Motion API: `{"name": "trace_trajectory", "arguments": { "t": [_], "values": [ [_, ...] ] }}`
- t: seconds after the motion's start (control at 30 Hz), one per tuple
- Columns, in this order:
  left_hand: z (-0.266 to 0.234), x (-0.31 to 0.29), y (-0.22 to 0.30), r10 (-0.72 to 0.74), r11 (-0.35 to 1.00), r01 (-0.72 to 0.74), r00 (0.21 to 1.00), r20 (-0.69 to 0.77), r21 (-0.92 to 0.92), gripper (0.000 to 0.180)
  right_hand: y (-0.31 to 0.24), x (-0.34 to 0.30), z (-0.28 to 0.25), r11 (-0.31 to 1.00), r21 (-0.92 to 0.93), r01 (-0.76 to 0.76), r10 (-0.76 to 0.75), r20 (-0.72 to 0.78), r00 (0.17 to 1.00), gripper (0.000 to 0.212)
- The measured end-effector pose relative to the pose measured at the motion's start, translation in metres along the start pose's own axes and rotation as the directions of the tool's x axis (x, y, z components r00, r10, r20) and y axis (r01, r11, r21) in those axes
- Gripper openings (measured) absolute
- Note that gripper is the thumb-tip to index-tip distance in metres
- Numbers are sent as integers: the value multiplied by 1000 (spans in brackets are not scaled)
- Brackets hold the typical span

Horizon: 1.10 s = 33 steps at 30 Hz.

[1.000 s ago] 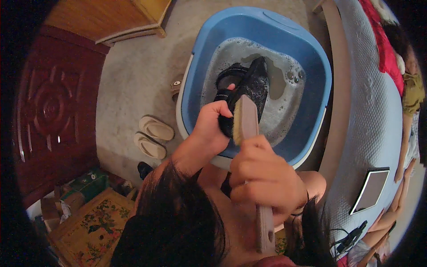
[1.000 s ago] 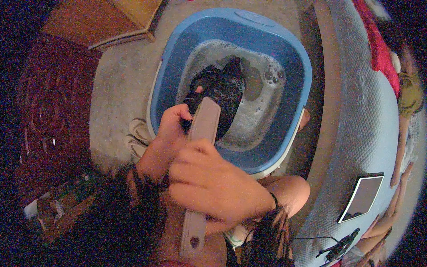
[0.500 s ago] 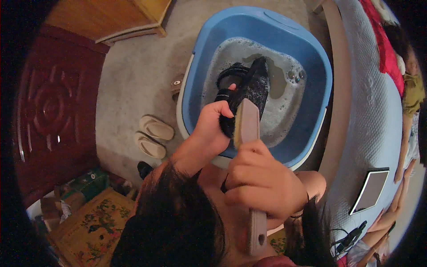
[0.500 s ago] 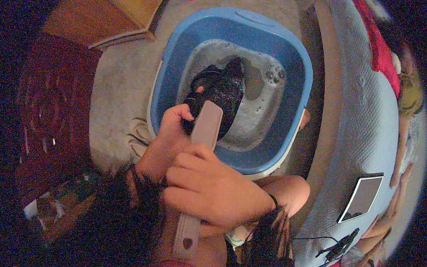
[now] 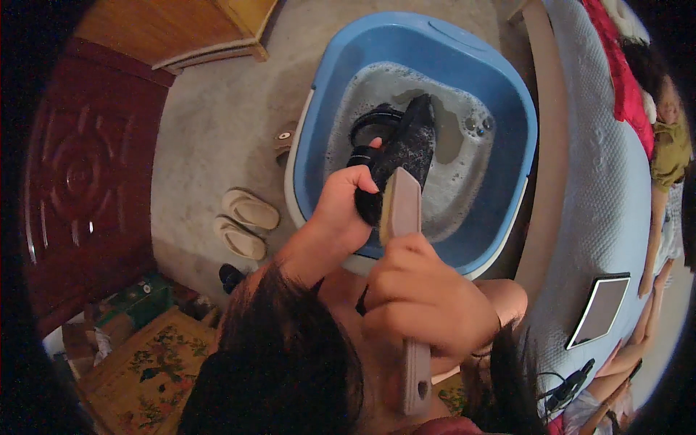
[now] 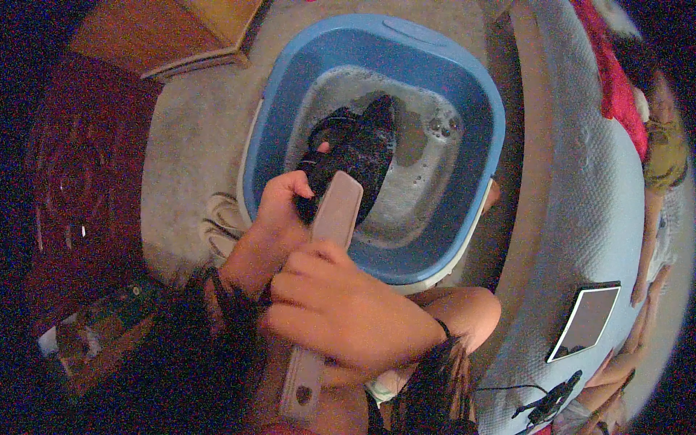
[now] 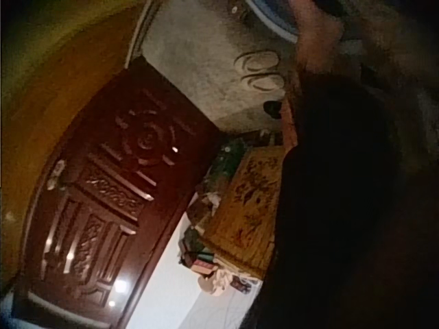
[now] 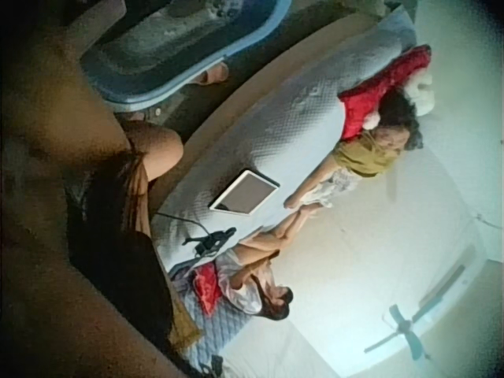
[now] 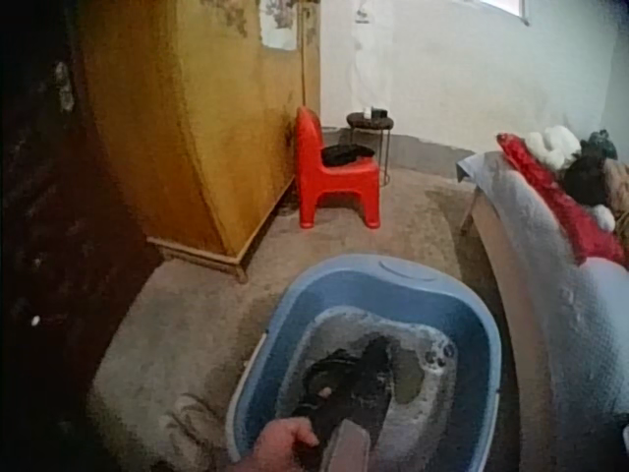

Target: The person cleans a black sandal by scrubbing it with a brush in a basin filled with soapy water.

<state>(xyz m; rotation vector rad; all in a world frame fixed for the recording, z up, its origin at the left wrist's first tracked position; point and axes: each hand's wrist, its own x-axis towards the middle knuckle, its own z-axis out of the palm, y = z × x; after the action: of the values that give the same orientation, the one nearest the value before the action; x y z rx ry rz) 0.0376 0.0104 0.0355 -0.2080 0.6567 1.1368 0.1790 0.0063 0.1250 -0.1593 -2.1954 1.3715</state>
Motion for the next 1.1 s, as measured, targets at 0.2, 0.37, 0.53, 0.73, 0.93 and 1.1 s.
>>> {"name": "trace_trajectory", "arguments": {
  "t": [0.2,0.37,0.53,0.73,0.93,1.1],
  "values": [
    [1,-1,2,-24,999,25,999,40,-38,60,30,-3,1,983,-98,-153,141,-113,983,33],
    [1,2,-1,8,999,-7,1000,-10,32,61,15,-2,-2,980,-120,-161,156,-50,986,33],
    [-4,4,-3,23,1000,-23,999,-37,13,63,11,-2,-2,998,13,-61,62,-72,995,25],
    [-2,3,-1,10,998,-6,999,-50,68,63,34,-2,7,911,-221,-348,323,-141,936,24],
    [-7,8,-2,36,993,-28,997,-65,114,64,18,-3,10,945,-150,-291,300,38,953,27],
    [-13,11,-6,54,998,-54,999,6,18,63,6,-2,2,987,7,-159,158,63,985,25]
  ]
}}
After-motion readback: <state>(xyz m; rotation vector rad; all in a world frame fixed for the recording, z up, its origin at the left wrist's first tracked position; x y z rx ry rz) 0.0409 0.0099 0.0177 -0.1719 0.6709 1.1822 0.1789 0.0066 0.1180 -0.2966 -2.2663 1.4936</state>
